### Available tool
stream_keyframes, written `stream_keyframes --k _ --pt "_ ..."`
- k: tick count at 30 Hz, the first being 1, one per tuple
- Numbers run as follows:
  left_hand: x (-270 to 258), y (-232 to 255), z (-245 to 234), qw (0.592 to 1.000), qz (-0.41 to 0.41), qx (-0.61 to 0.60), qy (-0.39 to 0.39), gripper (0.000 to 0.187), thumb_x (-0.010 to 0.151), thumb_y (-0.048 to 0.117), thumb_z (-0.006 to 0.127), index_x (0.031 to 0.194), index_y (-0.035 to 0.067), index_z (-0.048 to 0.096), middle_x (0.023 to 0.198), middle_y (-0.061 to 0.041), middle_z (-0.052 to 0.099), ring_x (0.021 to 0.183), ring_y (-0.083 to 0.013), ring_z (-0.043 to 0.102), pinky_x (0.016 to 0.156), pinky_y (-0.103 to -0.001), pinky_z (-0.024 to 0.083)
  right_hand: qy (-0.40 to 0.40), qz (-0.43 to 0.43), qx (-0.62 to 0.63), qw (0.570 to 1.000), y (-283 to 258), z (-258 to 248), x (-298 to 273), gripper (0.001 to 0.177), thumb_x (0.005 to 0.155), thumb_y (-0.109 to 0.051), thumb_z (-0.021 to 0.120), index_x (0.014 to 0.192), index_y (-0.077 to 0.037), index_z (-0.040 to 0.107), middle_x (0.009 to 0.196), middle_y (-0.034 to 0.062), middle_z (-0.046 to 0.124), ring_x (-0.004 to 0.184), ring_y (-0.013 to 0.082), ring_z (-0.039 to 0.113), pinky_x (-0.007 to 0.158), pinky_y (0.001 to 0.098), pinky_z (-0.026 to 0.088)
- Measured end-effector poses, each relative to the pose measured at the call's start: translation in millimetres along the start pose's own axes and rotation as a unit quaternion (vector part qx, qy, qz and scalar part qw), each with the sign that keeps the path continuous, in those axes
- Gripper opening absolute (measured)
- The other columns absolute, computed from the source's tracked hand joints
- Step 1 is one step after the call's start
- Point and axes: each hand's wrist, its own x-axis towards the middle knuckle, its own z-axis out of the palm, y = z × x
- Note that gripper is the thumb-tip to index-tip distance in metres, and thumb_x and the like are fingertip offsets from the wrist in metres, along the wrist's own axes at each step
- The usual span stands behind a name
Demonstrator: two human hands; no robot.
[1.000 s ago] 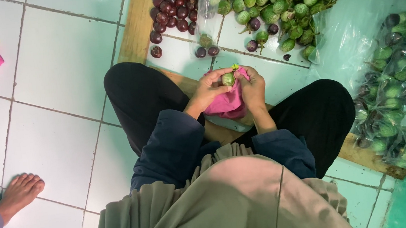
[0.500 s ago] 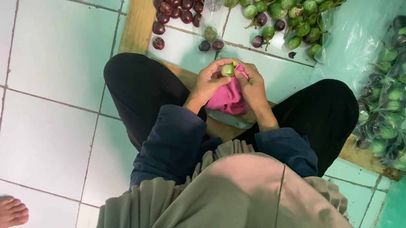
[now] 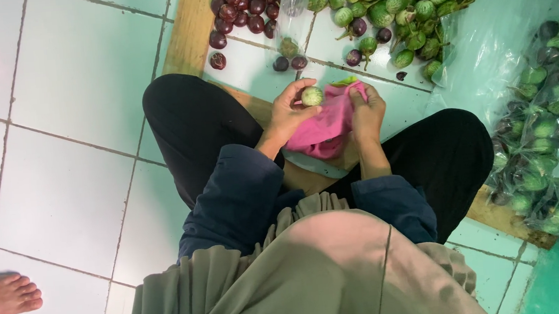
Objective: Packing small eggplants and fruits into plastic bags.
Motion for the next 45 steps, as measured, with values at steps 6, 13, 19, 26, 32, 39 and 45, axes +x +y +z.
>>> stream_keyframes --k 6,13,19,26,32,39,45 --pt "-2 1 0 0.993 0.016 0.112 0.025 0.056 0.073 0.005 0.088 0.126 0.011 0.072 0.114 -0.008 0.072 0.104 -0.0150 0.065 0.084 -0.027 0.061 -0.122 -0.116 -0.023 0.985 -31 14 -27 0.025 0.106 -0.014 0.062 0.129 -0.011 0.073 0.117 0.0195 0.058 0.121 0.0358 0.054 0.111 0.0536 0.038" --pt "-10 -9 9 0.940 0.118 0.318 0.043 0.056 0.074 0.002 0.080 0.128 0.010 0.068 0.106 -0.016 0.071 0.092 -0.0324 0.070 0.072 -0.035 0.062 -0.152 -0.171 -0.100 0.968 -26 14 -37 0.033 0.092 -0.009 0.080 0.125 -0.012 0.074 0.101 0.0161 0.058 0.101 0.0372 0.064 0.096 0.0483 0.047" --pt "-21 32 20 0.955 0.087 0.285 -0.001 0.072 0.075 0.009 0.081 0.141 0.020 0.054 0.118 -0.002 0.074 0.085 -0.0183 0.070 0.072 -0.032 0.059 -0.072 -0.069 -0.005 0.995 -18 5 -20 0.007 0.097 -0.010 0.074 0.095 -0.007 0.069 0.088 0.0069 0.063 0.087 0.0161 0.058 0.083 0.0320 0.046" --pt "-13 47 24 0.984 0.127 0.121 -0.006 0.081 0.081 -0.005 0.079 0.153 0.013 0.044 0.126 -0.007 0.070 0.110 -0.0174 0.061 0.083 -0.026 0.057 0.059 -0.141 -0.393 0.907 -6 -33 12 0.049 0.089 -0.026 0.080 0.136 -0.027 0.066 0.144 0.0113 0.047 0.129 0.0412 0.044 0.097 0.0628 0.041" --pt "-11 76 34 0.984 0.122 0.123 -0.034 0.086 0.084 0.001 0.081 0.157 0.012 0.038 0.127 -0.009 0.069 0.111 -0.0181 0.059 0.084 -0.027 0.055 -0.078 0.072 0.039 0.994 -22 -4 -5 0.040 0.105 -0.040 0.062 0.130 -0.010 0.069 0.109 0.0149 0.063 0.096 0.0311 0.062 0.076 0.0417 0.051" --pt "8 84 37 0.951 0.105 0.261 -0.131 0.075 0.074 0.013 0.087 0.143 0.023 0.059 0.128 0.003 0.071 0.116 -0.0199 0.063 0.087 -0.029 0.057 -0.113 0.234 0.359 0.896 9 -9 11 0.021 0.100 -0.018 0.068 0.112 0.000 0.069 0.097 0.0164 0.071 0.071 0.0252 0.071 0.051 0.0320 0.060" --pt "20 94 45 0.904 0.219 0.315 -0.187 0.075 0.073 -0.003 0.082 0.141 0.018 0.060 0.137 -0.007 0.065 0.133 -0.0297 0.056 0.110 -0.042 0.044 -0.153 0.217 0.427 0.864 12 -15 23 0.031 0.101 -0.025 0.067 0.118 0.002 0.065 0.119 0.0203 0.070 0.100 0.0329 0.074 0.070 0.0373 0.063"
